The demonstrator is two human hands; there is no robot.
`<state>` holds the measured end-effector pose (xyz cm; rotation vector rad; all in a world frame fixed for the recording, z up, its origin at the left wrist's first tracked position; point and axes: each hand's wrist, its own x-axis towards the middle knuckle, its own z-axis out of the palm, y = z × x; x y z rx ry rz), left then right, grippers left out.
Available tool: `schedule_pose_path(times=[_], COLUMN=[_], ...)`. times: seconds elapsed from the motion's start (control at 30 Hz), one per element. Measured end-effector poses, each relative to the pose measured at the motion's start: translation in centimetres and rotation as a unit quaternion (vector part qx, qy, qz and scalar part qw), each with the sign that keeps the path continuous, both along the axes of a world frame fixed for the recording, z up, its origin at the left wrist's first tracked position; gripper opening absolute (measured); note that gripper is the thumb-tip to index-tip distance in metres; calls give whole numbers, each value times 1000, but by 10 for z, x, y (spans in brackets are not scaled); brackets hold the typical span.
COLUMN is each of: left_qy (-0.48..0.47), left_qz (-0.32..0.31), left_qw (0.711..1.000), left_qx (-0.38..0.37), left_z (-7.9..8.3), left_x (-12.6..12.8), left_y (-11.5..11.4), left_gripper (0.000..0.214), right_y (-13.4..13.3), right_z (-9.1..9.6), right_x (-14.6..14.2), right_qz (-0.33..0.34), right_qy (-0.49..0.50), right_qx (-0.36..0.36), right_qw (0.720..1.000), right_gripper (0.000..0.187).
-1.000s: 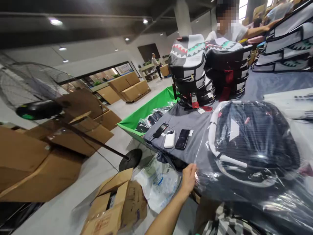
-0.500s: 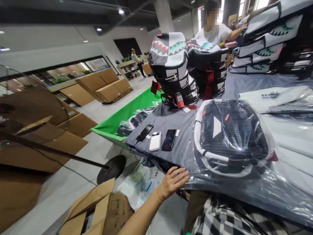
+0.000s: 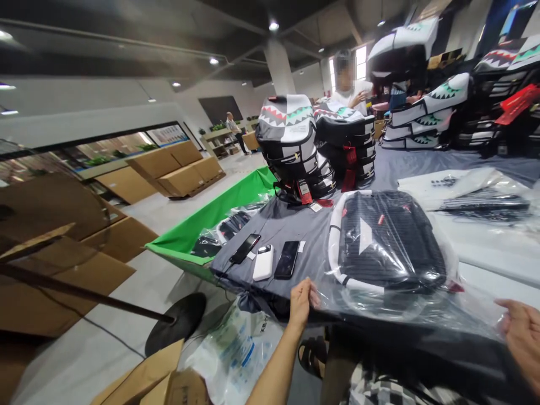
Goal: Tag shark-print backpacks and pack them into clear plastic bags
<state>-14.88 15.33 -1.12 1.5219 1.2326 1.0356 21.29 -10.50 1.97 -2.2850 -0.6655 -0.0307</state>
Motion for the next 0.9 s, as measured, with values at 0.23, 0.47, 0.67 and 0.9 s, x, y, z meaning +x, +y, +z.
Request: schedule_pose_path(times=[0.23, 0.47, 0.67, 0.9], left_qy=[164, 235, 252, 249], left_qz=[-103, -252, -245, -402], left_qw=[912, 820, 780, 854], left_qx=[362, 457, 517, 218], left_z=[48, 56, 60, 77], left_x=[52, 88, 90, 121], left_y=[-30, -56, -42, -4], left_gripper=[53, 50, 21, 28], right_y=[10, 8, 9, 6], right_z=[37, 26, 14, 22], right_x=[-13, -7, 4, 20], right_qz=[-43, -68, -70, -4], right_qy=[63, 100, 36, 44], right_qx=[67, 125, 140, 83], right_qw=[995, 985, 987, 996], right_gripper=[25, 39, 41, 24])
